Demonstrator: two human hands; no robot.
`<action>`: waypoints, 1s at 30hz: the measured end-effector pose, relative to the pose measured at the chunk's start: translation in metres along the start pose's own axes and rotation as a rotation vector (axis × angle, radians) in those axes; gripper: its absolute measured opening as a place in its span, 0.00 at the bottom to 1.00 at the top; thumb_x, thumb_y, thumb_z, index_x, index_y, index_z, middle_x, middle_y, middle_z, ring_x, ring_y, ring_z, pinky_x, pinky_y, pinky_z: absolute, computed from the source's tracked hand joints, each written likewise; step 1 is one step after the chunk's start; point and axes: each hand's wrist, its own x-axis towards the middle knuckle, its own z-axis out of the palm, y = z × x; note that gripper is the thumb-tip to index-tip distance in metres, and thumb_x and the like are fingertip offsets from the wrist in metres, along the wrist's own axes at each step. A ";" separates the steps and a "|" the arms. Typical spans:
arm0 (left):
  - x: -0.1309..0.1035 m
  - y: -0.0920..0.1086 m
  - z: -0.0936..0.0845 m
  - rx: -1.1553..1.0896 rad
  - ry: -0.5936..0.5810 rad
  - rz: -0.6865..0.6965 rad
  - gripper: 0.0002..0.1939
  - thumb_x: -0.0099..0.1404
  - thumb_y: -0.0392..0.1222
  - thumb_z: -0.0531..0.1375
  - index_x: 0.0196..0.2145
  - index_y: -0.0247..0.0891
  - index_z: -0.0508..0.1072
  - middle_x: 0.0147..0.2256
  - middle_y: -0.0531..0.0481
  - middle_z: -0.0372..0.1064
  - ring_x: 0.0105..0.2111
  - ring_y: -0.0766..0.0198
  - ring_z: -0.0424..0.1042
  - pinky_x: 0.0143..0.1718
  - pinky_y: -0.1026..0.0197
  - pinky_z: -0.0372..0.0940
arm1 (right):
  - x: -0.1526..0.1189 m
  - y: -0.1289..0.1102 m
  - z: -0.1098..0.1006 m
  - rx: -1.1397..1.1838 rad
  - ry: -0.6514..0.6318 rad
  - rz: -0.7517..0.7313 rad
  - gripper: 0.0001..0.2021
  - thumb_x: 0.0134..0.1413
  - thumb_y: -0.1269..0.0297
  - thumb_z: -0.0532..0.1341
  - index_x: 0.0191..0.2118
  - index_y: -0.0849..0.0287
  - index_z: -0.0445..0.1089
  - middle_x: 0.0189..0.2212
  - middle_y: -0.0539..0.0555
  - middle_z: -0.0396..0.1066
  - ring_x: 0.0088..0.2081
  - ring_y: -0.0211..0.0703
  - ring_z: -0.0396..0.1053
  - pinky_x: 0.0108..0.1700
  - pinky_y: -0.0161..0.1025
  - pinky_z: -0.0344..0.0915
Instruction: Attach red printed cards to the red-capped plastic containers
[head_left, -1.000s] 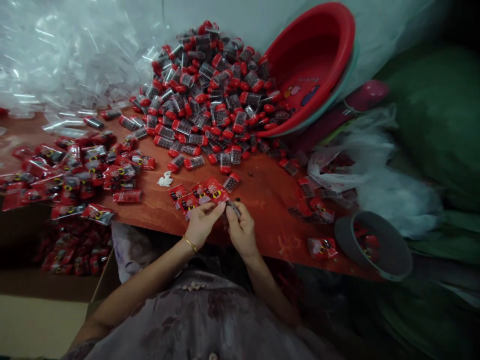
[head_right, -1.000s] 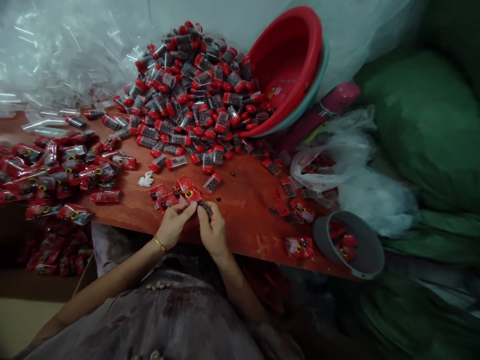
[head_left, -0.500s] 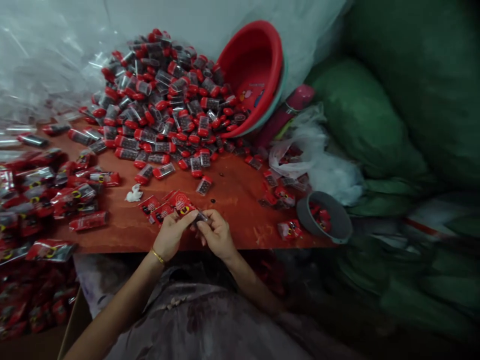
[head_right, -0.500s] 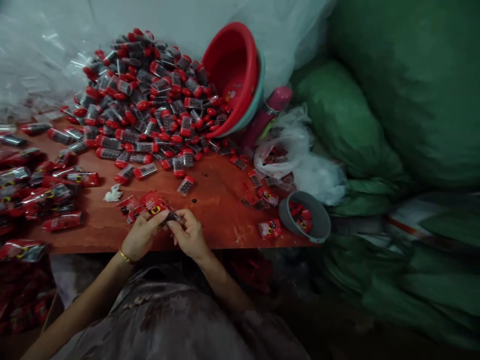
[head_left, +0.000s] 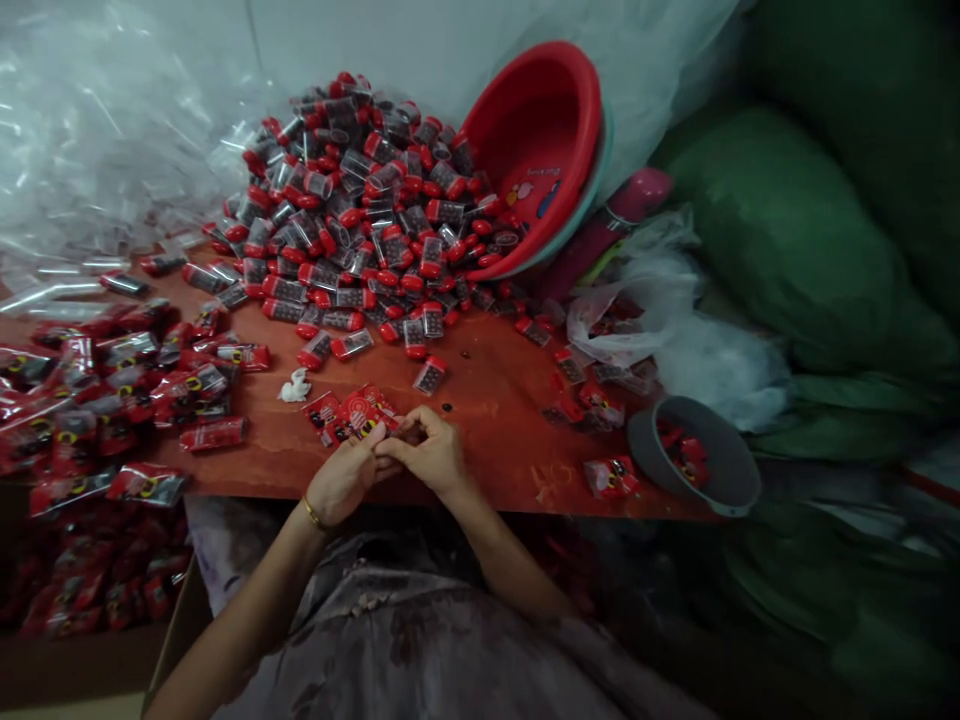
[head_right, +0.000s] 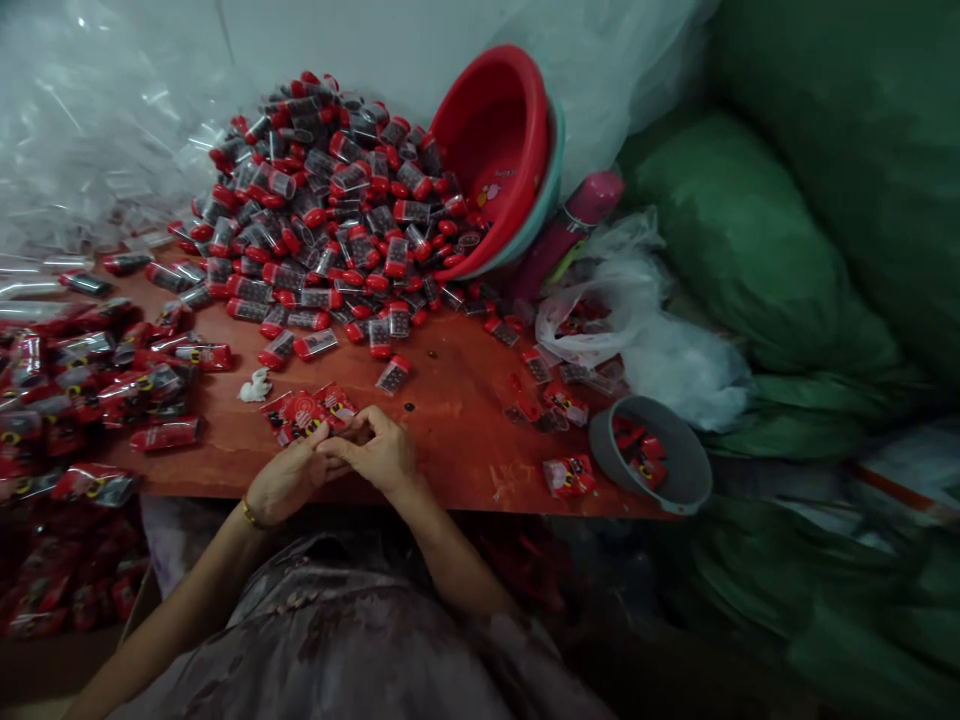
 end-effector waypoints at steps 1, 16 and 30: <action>-0.002 0.007 -0.006 -0.001 0.036 0.000 0.18 0.50 0.52 0.67 0.32 0.35 0.75 0.32 0.44 0.76 0.32 0.60 0.75 0.40 0.58 0.68 | 0.006 0.001 -0.003 -0.102 -0.008 -0.064 0.18 0.46 0.46 0.62 0.29 0.57 0.67 0.24 0.51 0.71 0.27 0.40 0.67 0.32 0.37 0.64; -0.005 0.069 -0.072 0.405 0.759 0.661 0.17 0.54 0.48 0.63 0.38 0.36 0.74 0.40 0.42 0.75 0.40 0.55 0.74 0.45 0.53 0.65 | 0.007 0.061 -0.027 -0.763 -0.030 -0.180 0.25 0.58 0.57 0.52 0.59 0.64 0.57 0.62 0.67 0.50 0.64 0.60 0.44 0.57 0.59 0.54; 0.029 0.078 -0.120 1.582 0.825 0.618 0.16 0.58 0.53 0.56 0.33 0.39 0.77 0.43 0.41 0.73 0.46 0.50 0.69 0.46 0.54 0.61 | 0.076 0.069 -0.058 -0.809 0.201 0.153 0.20 0.59 0.58 0.53 0.54 0.61 0.64 0.44 0.64 0.69 0.43 0.53 0.68 0.41 0.44 0.63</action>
